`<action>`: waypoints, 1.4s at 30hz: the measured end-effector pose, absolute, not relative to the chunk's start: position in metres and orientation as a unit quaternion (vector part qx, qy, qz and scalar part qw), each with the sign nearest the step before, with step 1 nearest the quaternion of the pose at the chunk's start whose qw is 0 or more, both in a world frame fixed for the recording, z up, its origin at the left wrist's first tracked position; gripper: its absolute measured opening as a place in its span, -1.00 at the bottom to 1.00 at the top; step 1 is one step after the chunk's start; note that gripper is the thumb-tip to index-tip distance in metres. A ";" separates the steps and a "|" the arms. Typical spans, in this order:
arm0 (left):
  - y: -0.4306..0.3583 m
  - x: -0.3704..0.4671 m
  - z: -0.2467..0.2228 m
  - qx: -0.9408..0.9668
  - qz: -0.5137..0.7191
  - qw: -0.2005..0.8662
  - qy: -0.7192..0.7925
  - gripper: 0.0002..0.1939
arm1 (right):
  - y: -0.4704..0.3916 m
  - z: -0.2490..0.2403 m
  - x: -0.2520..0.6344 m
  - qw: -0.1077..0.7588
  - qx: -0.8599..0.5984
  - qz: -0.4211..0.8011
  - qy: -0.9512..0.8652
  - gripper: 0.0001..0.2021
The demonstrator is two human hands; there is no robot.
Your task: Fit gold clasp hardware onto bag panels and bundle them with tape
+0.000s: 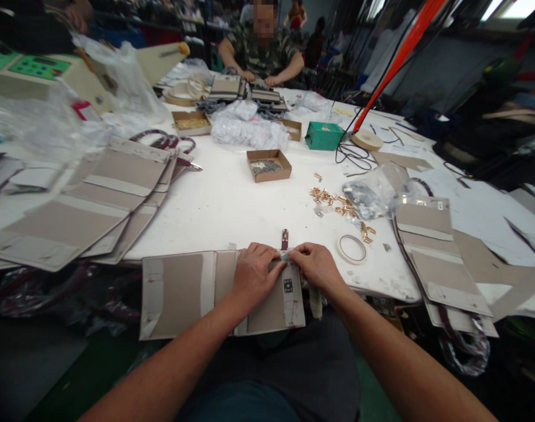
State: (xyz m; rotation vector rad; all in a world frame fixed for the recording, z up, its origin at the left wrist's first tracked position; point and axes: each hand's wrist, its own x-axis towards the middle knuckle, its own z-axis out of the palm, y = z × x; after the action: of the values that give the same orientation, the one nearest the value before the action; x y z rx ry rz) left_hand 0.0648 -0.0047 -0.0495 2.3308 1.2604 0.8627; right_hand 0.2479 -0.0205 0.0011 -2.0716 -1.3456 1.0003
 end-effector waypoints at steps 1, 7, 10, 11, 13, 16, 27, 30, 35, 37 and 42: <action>-0.004 0.065 -0.049 0.825 0.303 0.175 0.444 -0.87 | -0.020 0.002 0.249 0.227 -0.758 0.361 -0.493 -0.71; -0.003 0.065 -0.048 0.830 0.291 0.177 0.442 -0.83 | -0.019 0.005 0.250 0.201 -0.760 0.332 -0.522 -0.75; -0.003 0.065 -0.047 0.827 0.292 0.186 0.444 -0.82 | -0.019 0.005 0.248 0.196 -0.765 0.325 -0.521 -0.75; -0.003 0.065 -0.047 0.827 0.292 0.188 0.443 -0.82 | -0.019 0.004 0.248 0.193 -0.767 0.325 -0.519 -0.74; -0.003 0.064 -0.046 0.829 0.290 0.189 0.440 -0.82 | -0.019 0.003 0.248 0.187 -0.770 0.320 -0.519 -0.74; -0.002 0.064 -0.046 0.830 0.287 0.188 0.440 -0.80 | -0.018 0.001 0.247 0.182 -0.770 0.303 -0.531 -0.75; -0.001 0.066 -0.045 0.826 0.292 0.191 0.443 -0.83 | -0.015 0.000 0.248 0.147 -0.754 0.280 -0.575 -0.76; 0.000 0.067 -0.044 0.826 0.284 0.188 0.448 -0.84 | -0.019 0.009 0.252 0.174 -0.750 0.296 -0.565 -0.71; 0.006 0.068 -0.042 0.845 0.254 0.174 0.436 -0.87 | -0.028 0.047 0.248 0.399 -0.723 0.254 -0.504 -0.63; 0.008 0.067 -0.041 0.853 0.246 0.170 0.428 -0.87 | -0.028 0.053 0.240 0.514 -0.673 0.206 -0.491 -0.65; 0.014 0.066 -0.038 0.850 0.241 0.178 0.434 -0.88 | -0.017 0.024 0.225 0.628 -0.602 0.206 -0.448 -0.67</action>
State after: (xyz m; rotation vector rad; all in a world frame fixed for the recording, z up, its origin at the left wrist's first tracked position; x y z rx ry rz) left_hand 0.0657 0.0140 -0.0384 2.4051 1.2272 0.6806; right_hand 0.2250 -0.0170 0.0242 -1.3792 -1.0258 0.4731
